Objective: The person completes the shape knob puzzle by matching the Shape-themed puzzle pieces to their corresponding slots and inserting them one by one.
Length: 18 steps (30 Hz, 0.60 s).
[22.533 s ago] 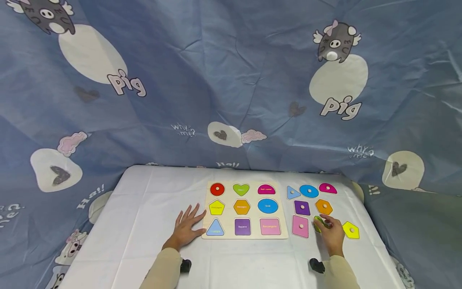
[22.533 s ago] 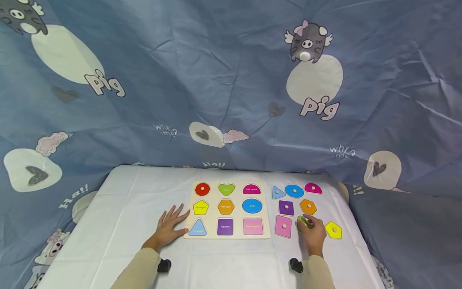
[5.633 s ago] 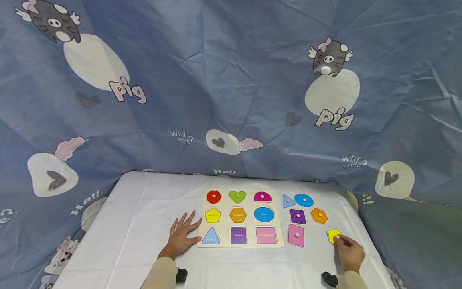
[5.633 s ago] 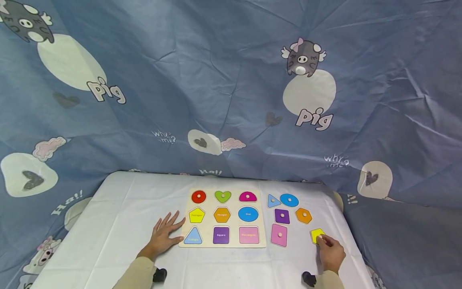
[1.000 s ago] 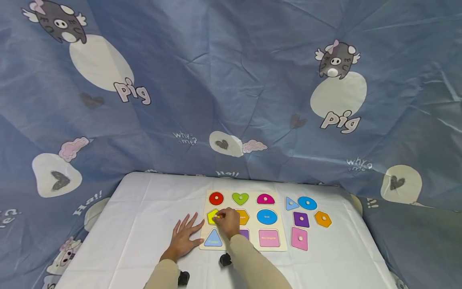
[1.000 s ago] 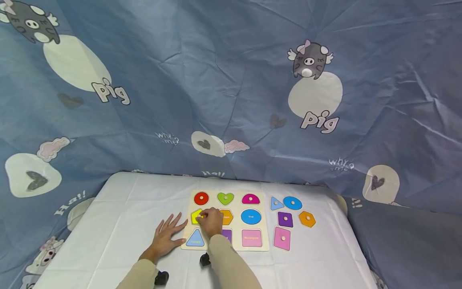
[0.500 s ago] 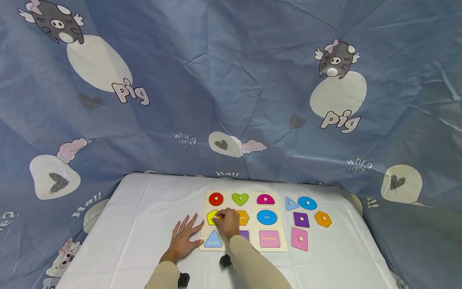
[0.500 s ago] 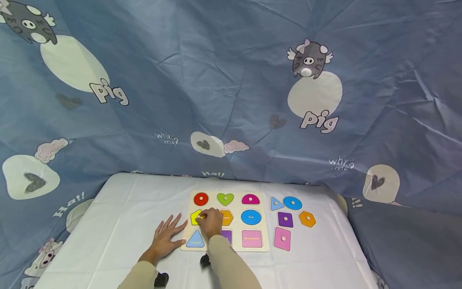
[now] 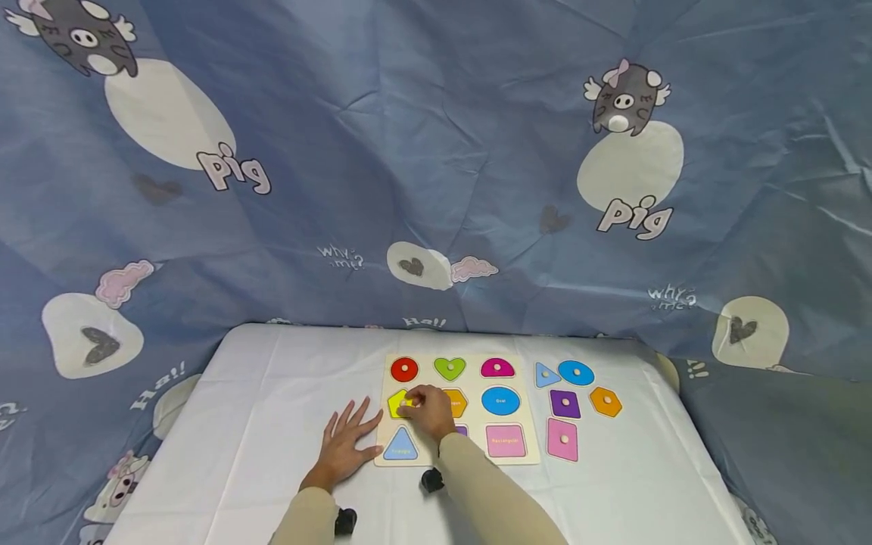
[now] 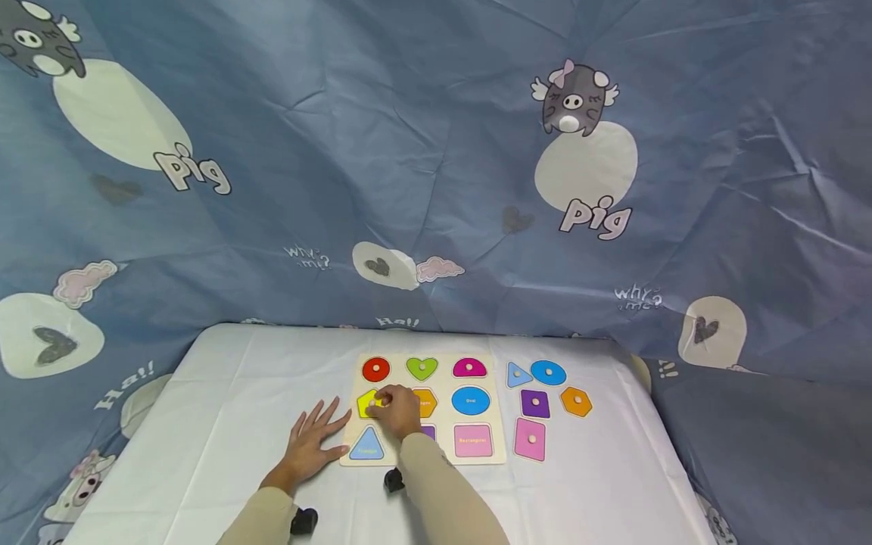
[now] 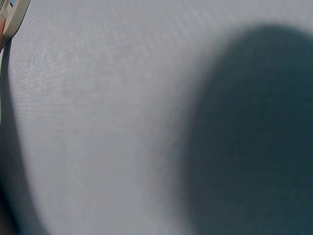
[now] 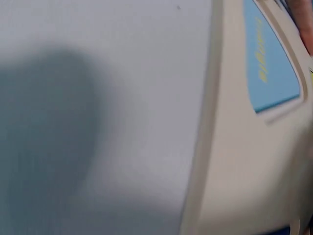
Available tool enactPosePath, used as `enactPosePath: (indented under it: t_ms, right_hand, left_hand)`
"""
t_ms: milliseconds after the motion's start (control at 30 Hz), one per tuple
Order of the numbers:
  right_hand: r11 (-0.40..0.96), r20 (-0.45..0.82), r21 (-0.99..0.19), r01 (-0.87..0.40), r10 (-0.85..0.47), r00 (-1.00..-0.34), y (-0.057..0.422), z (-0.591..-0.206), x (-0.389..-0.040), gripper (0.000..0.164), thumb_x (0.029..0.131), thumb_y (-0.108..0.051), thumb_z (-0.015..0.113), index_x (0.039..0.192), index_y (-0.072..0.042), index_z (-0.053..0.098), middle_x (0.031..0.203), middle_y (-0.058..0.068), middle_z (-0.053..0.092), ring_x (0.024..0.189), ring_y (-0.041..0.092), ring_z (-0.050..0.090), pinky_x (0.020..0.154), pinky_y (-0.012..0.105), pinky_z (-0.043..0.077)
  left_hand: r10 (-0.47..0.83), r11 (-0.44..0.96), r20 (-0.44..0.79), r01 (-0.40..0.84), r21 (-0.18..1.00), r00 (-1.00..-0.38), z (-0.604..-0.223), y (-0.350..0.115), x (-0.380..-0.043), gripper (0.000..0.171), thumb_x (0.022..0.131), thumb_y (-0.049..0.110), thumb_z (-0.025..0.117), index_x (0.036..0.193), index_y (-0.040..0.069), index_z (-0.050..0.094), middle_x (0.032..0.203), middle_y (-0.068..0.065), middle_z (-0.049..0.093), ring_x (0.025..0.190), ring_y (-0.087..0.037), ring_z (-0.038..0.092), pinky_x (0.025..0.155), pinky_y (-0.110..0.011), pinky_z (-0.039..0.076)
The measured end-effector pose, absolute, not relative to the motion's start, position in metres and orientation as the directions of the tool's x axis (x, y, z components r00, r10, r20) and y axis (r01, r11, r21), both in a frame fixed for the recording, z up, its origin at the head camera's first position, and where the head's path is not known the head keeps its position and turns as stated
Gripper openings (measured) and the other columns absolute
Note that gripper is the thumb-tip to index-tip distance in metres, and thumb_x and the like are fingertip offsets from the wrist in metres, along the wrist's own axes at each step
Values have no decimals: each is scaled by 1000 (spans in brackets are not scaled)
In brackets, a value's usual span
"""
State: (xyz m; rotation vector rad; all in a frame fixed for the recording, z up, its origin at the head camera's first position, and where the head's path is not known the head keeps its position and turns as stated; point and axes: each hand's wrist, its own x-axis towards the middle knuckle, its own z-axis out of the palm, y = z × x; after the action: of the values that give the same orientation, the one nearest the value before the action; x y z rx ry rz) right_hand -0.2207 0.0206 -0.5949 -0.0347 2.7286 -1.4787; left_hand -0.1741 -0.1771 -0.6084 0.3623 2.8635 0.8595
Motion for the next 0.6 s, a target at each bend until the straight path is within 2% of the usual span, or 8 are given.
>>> enactPosePath:
  t_ms: [133, 400, 600]
  right_hand:
    - [479, -36, -878, -4, -74, -997, 30, -592, -221, 26, 78, -20, 81, 98, -7, 72, 76, -5, 57, 72, 10, 48, 64, 19, 43]
    - [446, 26, -893, -60, -82, -996, 58, -595, -210, 25, 80, -17, 79, 101, -5, 71, 80, -2, 60, 73, 11, 53, 68, 20, 49]
    - [402, 71, -913, -67, -5, -997, 80, -595, -207, 24, 82, -14, 77, 103, -3, 70, 82, 0, 61, 74, 13, 54, 67, 20, 51]
  left_hand:
    - [260, 819, -71, 181, 544, -963, -609, -177, -175, 64, 81, 34, 73, 139, 18, 53, 157, -10, 29, 145, -36, 14, 114, -57, 3]
    - [251, 812, -78, 166, 559, -965, -608, -175, -174, 65, 80, 33, 74, 139, 17, 53, 156, -11, 29, 145, -37, 13, 115, -57, 2]
    - [250, 808, -72, 167, 565, -966, -608, -177, -175, 66, 80, 33, 74, 140, 18, 52, 157, -10, 29, 146, -35, 13, 115, -56, 1]
